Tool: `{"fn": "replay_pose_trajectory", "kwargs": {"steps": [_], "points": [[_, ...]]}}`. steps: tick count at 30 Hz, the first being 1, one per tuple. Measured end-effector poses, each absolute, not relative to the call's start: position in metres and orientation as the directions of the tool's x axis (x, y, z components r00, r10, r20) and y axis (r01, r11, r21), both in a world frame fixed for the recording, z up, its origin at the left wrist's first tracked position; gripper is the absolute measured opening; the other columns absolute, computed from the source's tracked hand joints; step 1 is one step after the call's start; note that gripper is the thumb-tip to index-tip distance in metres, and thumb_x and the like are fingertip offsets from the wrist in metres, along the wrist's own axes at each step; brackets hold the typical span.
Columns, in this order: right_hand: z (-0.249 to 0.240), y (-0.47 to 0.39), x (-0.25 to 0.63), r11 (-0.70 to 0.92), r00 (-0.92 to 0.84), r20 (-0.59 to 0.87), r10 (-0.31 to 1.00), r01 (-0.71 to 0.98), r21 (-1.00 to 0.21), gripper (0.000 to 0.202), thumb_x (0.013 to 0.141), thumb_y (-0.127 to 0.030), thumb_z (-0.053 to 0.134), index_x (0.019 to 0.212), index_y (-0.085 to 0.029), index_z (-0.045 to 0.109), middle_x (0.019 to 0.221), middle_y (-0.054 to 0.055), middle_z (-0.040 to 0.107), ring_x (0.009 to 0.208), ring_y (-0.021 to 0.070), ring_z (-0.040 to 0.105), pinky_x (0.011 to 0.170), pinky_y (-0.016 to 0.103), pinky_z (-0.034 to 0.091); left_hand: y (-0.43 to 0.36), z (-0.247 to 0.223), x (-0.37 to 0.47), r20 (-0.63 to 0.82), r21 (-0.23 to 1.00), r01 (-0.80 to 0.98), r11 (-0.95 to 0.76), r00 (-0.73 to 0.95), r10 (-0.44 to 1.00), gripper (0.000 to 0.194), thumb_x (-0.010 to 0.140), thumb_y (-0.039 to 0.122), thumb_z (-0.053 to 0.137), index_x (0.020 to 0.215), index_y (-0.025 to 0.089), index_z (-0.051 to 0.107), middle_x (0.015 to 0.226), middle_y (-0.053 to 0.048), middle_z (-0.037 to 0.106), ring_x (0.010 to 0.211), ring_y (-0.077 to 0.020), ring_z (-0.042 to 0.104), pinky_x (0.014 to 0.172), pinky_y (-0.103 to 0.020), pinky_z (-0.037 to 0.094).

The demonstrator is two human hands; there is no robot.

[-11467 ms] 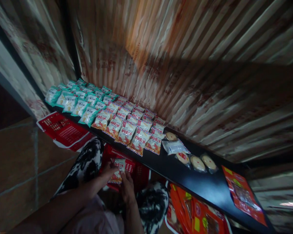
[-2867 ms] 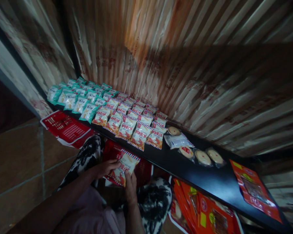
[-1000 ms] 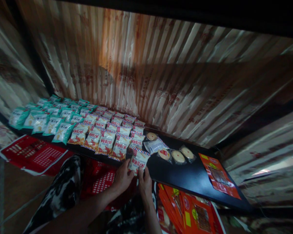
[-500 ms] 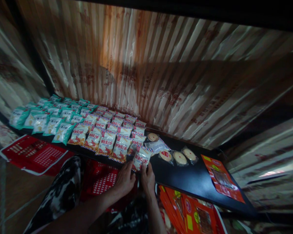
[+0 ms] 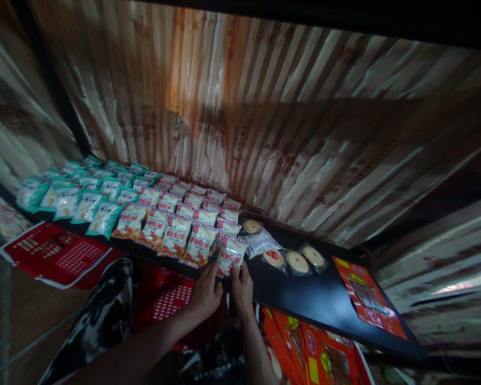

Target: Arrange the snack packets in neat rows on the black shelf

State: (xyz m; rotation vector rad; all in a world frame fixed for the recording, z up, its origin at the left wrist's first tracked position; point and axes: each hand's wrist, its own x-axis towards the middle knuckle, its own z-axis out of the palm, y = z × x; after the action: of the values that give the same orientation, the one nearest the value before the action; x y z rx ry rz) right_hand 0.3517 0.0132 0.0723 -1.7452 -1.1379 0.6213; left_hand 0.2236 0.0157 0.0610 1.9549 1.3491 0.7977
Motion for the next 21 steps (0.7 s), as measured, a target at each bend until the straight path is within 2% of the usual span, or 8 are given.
{"fn": "replay_pose_trajectory", "kwargs": {"steps": [9,13,21], "points": [[0.073,0.019,0.348,-0.143,0.436,0.055,0.898,0.408,-0.902,0.055,0.085,-0.055,0.035,0.118,-0.016,0.054,0.102,0.011,0.067,0.085,0.0239,0.063,0.072,0.032,0.046,0.019,0.054,0.221,0.241,0.723,0.592,-0.356,0.267,0.933,0.052,0.077,0.013,0.041,0.128,0.01,0.043,0.134,-0.014,0.047,0.127,-0.0218,0.041,0.106,-0.042,0.037],[0.067,0.022,0.349,-0.099,0.447,0.138,0.884,0.467,-0.879,0.055,0.085,-0.054,0.034,0.115,-0.014,0.056,0.105,0.014,0.065,0.094,0.0253,0.06,0.078,0.034,0.045,0.018,0.047,0.22,0.275,0.697,0.597,-0.396,0.287,0.917,0.054,0.077,0.012,0.042,0.13,0.013,0.042,0.139,-0.014,0.042,0.13,-0.0223,0.037,0.106,-0.042,0.037],[0.051,0.029,0.347,-0.046,0.484,0.321,0.814,0.604,-0.795,0.056,0.086,-0.055,0.03,0.109,-0.012,0.058,0.106,0.017,0.061,0.101,0.0266,0.054,0.089,0.041,0.04,0.016,0.046,0.219,0.275,0.668,0.61,-0.426,0.33,0.903,0.052,0.078,0.011,0.039,0.13,0.008,0.041,0.139,-0.018,0.041,0.131,-0.0239,0.036,0.106,-0.045,0.037]]}}
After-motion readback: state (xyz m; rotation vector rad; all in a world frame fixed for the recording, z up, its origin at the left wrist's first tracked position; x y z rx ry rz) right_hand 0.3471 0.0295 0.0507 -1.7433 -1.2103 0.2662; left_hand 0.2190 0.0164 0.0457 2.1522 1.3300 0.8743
